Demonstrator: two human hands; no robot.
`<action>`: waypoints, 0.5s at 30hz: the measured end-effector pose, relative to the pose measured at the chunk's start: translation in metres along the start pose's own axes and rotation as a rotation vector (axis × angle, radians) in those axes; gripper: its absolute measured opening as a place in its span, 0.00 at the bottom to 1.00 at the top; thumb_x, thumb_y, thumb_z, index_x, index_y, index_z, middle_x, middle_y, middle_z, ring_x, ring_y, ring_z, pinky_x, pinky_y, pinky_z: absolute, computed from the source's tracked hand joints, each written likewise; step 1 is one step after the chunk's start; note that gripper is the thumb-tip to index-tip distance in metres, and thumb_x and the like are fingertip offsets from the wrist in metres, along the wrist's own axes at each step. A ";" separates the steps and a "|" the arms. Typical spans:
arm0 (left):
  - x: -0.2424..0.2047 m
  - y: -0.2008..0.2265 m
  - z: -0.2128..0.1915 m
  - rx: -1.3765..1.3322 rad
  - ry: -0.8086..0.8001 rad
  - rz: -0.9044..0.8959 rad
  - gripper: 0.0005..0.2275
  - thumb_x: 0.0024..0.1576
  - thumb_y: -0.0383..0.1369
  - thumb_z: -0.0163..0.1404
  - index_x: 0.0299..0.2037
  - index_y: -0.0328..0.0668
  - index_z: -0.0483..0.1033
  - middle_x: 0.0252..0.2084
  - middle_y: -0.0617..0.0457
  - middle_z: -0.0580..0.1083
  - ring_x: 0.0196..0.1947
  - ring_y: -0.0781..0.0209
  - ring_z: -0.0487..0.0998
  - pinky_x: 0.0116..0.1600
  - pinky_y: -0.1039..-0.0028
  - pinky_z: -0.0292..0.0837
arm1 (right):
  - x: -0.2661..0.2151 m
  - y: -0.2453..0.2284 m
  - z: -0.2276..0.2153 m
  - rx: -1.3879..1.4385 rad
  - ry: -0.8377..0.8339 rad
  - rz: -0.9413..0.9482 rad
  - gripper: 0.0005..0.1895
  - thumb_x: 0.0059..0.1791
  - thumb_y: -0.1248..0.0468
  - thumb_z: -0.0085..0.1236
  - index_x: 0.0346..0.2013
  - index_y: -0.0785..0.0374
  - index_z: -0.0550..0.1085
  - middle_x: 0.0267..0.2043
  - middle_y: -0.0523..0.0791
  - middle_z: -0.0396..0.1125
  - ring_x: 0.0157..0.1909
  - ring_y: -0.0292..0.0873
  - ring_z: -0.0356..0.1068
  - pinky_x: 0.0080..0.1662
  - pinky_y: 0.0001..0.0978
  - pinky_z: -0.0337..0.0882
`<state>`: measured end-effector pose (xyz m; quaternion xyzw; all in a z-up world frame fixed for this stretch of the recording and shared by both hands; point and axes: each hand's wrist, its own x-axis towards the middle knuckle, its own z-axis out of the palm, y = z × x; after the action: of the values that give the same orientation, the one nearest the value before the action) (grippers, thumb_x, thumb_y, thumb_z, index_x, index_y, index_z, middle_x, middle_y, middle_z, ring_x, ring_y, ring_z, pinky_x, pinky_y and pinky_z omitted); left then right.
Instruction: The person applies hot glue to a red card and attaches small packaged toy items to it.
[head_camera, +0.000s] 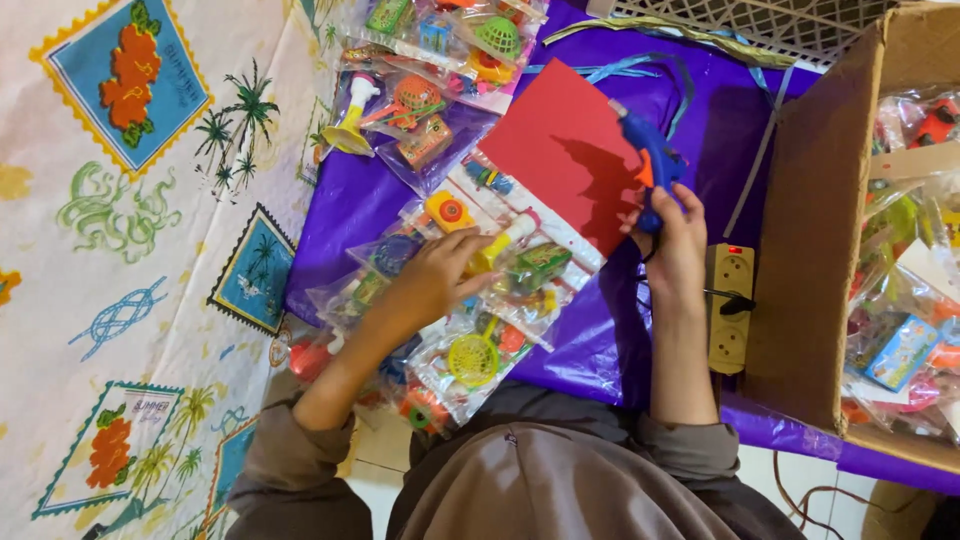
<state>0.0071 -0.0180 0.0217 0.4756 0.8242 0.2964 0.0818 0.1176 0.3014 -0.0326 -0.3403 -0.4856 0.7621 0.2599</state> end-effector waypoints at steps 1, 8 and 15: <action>-0.002 0.006 -0.014 -0.049 -0.061 -0.044 0.20 0.62 0.42 0.52 0.62 0.45 0.71 0.57 0.36 0.72 0.57 0.37 0.76 0.59 0.53 0.70 | 0.006 -0.008 -0.003 0.174 -0.027 0.131 0.18 0.53 0.62 0.61 0.51 0.57 0.61 0.43 0.50 0.75 0.31 0.44 0.78 0.37 0.35 0.85; -0.004 0.027 -0.046 -0.099 -0.294 -0.305 0.20 0.63 0.42 0.50 0.64 0.46 0.69 0.65 0.34 0.67 0.63 0.36 0.71 0.65 0.52 0.65 | 0.008 -0.024 -0.013 0.153 -0.243 0.023 0.16 0.52 0.61 0.59 0.53 0.52 0.67 0.47 0.45 0.69 0.42 0.44 0.77 0.44 0.42 0.85; -0.011 0.024 -0.046 -0.131 -0.311 -0.312 0.22 0.63 0.41 0.50 0.67 0.48 0.66 0.67 0.34 0.64 0.65 0.34 0.68 0.68 0.47 0.57 | 0.001 -0.028 0.008 0.025 -0.338 -0.317 0.26 0.57 0.74 0.56 0.58 0.49 0.53 0.36 0.51 0.66 0.28 0.47 0.70 0.25 0.31 0.70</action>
<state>0.0115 -0.0370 0.0708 0.3762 0.8441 0.2564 0.2834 0.1130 0.3082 -0.0050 -0.1243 -0.5600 0.7639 0.2955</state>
